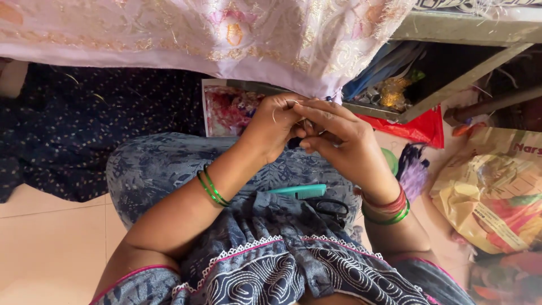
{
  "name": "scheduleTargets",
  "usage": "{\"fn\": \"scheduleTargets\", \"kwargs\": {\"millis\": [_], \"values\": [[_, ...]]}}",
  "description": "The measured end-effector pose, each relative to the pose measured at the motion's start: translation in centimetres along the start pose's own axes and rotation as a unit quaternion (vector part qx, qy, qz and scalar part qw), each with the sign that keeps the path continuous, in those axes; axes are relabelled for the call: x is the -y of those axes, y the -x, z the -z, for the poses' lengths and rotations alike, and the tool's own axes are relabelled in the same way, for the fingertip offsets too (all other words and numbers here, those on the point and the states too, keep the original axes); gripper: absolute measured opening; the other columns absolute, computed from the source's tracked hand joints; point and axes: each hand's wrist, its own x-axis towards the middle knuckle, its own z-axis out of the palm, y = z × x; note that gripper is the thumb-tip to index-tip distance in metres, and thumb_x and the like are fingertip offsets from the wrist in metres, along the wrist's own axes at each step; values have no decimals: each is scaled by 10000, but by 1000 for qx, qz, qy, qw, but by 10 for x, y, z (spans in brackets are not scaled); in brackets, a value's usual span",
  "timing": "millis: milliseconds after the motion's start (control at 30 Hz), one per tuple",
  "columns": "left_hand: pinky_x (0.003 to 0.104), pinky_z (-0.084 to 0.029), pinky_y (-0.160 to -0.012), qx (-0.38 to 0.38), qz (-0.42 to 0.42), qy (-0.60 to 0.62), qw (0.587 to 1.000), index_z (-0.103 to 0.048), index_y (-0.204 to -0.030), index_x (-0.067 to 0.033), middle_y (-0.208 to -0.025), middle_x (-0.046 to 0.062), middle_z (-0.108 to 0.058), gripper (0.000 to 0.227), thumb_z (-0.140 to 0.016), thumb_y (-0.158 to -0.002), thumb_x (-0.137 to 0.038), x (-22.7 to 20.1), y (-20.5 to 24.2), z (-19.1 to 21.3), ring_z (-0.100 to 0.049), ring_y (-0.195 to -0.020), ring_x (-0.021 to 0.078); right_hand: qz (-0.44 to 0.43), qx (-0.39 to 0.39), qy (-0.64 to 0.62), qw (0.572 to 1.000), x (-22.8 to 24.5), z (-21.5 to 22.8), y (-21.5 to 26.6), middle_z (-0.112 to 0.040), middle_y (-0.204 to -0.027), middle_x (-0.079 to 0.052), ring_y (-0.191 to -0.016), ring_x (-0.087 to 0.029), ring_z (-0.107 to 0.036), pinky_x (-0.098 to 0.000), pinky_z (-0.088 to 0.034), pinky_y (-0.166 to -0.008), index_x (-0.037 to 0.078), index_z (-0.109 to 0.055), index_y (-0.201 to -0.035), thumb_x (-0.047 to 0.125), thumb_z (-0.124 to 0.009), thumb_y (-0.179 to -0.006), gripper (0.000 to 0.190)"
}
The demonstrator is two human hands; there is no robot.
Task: Sewing and tidying decorative tassels on the border of a fabric piece.
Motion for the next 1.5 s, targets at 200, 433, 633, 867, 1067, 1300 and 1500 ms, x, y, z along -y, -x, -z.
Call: {"fn": "scheduleTargets", "kwargs": {"millis": [200, 433, 633, 867, 1067, 1300, 1500], "values": [[212, -450, -555, -33, 32, 41, 998, -744, -1037, -3, -773, 3, -655, 181, -690, -1005, -173, -11, 2, -7, -573, -628, 67, -41, -10, -17, 999, -26, 0, 23, -536, -1345, -150, -954, -136, -683, -279, -656, -795, -11, -583, -1320, -146, -710, -870, 486], [213, -411, -508, -58, -10, 0, 998, -758, -1024, 10, -750, 12, -675, 214, -708, -971, -192, -15, 4, -17, -577, -596, 63, -184, -67, -299, 934, -45, -17, 33, -688, -1103, -133, -863, -144, -683, -266, -596, -677, 37, -464, -1311, -65, -681, -918, 460], [223, -443, -542, -53, -82, -34, 995, -757, -1025, 25, -708, 20, -655, 220, -730, -978, -188, -15, 6, -13, -583, -601, 70, -183, -164, -333, 910, -76, -36, 43, -702, -983, -77, -795, -113, -623, -226, -490, -664, 27, -615, -1189, -38, -741, -949, 279], [211, -424, -502, -2, -38, -228, 973, -795, -974, -22, -662, -27, -669, 200, -737, -923, -207, -40, 5, 0, -538, -551, 37, 72, 11, 275, 959, -2, 20, 15, -673, -875, -51, -829, -247, -580, -385, -478, -789, 51, -752, -913, -8, -773, -816, 116], [221, -362, -515, 53, -17, -261, 964, -813, -877, -19, -660, -54, -621, 181, -832, -875, -199, -68, 6, -2, -484, -589, 22, 161, 25, 388, 907, 17, 57, -48, -643, -940, -63, -954, -297, -594, -398, -512, -858, 80, -758, -1001, -45, -743, -871, 181], [234, -340, -495, -31, 10, -160, 987, -810, -899, -33, -642, -25, -622, 188, -793, -868, -218, -56, 5, 20, -490, -564, 45, 172, 118, 351, 913, 12, 64, -83, -660, -970, -95, -976, -313, -630, -411, -538, -861, 44, -732, -1014, -34, -732, -852, 179], [275, -485, -598, -4, -123, -316, 941, -785, -896, -10, -728, -20, -711, 205, -801, -887, -214, -54, 12, 5, -597, -666, 68, 167, 111, 325, 924, 13, 57, -88, -683, -1020, -91, -1001, -303, -655, -402, -550, -877, 45, -729, -1029, -19, -740, -893, 151]]}}
